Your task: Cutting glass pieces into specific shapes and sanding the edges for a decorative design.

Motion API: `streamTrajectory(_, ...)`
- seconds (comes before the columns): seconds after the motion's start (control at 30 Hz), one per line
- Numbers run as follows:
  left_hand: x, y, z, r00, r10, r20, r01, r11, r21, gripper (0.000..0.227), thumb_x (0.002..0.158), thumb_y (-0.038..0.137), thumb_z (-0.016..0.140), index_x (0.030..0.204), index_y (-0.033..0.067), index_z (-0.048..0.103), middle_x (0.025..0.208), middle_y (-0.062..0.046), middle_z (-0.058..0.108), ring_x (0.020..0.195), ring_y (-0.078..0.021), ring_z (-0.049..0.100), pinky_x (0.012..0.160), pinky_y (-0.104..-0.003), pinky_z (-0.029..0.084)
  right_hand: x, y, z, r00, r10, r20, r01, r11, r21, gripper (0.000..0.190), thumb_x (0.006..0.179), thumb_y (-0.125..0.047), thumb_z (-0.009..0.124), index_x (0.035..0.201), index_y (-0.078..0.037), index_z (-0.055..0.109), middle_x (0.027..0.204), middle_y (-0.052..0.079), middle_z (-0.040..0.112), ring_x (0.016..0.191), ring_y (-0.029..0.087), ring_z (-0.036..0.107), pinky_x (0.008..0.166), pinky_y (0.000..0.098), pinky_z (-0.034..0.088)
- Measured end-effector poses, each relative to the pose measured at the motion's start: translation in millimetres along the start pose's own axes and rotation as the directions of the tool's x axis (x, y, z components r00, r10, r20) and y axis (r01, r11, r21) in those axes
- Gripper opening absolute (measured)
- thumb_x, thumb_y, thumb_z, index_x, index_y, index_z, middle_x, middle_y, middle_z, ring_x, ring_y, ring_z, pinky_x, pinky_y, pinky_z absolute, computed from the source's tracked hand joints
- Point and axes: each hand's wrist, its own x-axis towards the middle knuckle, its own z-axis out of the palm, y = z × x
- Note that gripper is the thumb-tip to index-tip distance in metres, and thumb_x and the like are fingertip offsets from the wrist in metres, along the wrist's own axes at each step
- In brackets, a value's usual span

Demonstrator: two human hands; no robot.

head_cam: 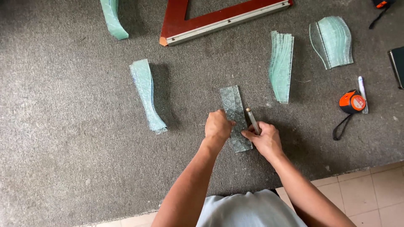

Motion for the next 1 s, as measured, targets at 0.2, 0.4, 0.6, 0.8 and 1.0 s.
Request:
streamTrajectory(0.2,-0.2,-2.9,5.2,1.0,-0.01,0.001,0.01,1.0,0.005,0.039,0.083,0.034,0.084,0.091,-0.0018,0.07,0.08,-0.02,0.074,0.077,-0.0293,0.077,0.069,-0.039,0.063,0.0,6.9,1.2,1.0,-0.022,-0.018,0.022,0.999,0.024,0.03,0.076,-0.031,0.087,0.081,-0.005,0.073,0.063,0.005,0.069,0.055,0.014,0.062,0.055,0.0339,0.049)
streamTrajectory(0.4,-25.0,5.6,-38.3,1.0,0.025,0.015,-0.026,0.997,0.076,0.045,0.091,0.045,0.073,0.104,0.0038,0.064,0.096,-0.019,0.074,0.089,-0.0305,0.074,0.074,-0.042,0.06,-9.2,-6.0,-13.5,0.999,0.043,-0.011,-0.042,0.999,0.034,0.032,0.085,-0.036,0.079,0.082,-0.006,0.07,0.064,0.006,0.067,0.054,0.014,0.06,0.054,0.0353,0.05)
streamTrajectory(0.6,-19.4,-42.9,-55.6,0.787,0.592,-0.174,-0.502,0.778,0.377,0.059,0.096,0.052,0.062,0.136,0.0095,0.05,0.144,-0.019,0.049,0.132,-0.0349,0.048,0.107,-0.049,0.042,-28.0,-2.0,-47.0,0.994,0.056,-0.096,-0.012,0.916,0.402,0.032,0.104,-0.033,0.054,0.09,-0.006,0.066,0.075,0.003,0.064,0.057,0.013,0.057,0.048,0.031,0.047)
streamTrajectory(0.8,-5.2,-50.6,-45.2,0.618,0.784,-0.064,-0.67,0.567,0.48,0.078,0.098,0.063,0.047,0.158,0.0154,0.032,0.167,-0.015,0.024,0.154,-0.0348,0.023,0.126,-0.052,0.017,-31.2,-43.7,-76.4,0.979,-0.096,-0.177,0.188,0.753,0.631,0.041,0.114,-0.034,0.045,0.104,-0.001,0.068,0.079,0.005,0.062,0.063,0.01,0.057,0.052,0.025,0.046)
streamTrajectory(1.0,-4.9,-48.9,-48.2,0.668,0.744,0.008,-0.643,0.572,0.51,0.085,0.096,0.071,0.04,0.162,0.0195,0.026,0.171,-0.009,0.017,0.157,-0.0318,0.015,0.126,-0.053,0.012,-17.5,-39.2,-63.6,0.993,-0.063,-0.104,0.121,0.624,0.772,0.018,0.102,-0.013,0.062,0.111,0.002,0.068,0.084,0.009,0.066,0.064,0.013,0.061,0.05,0.0262,0.047)
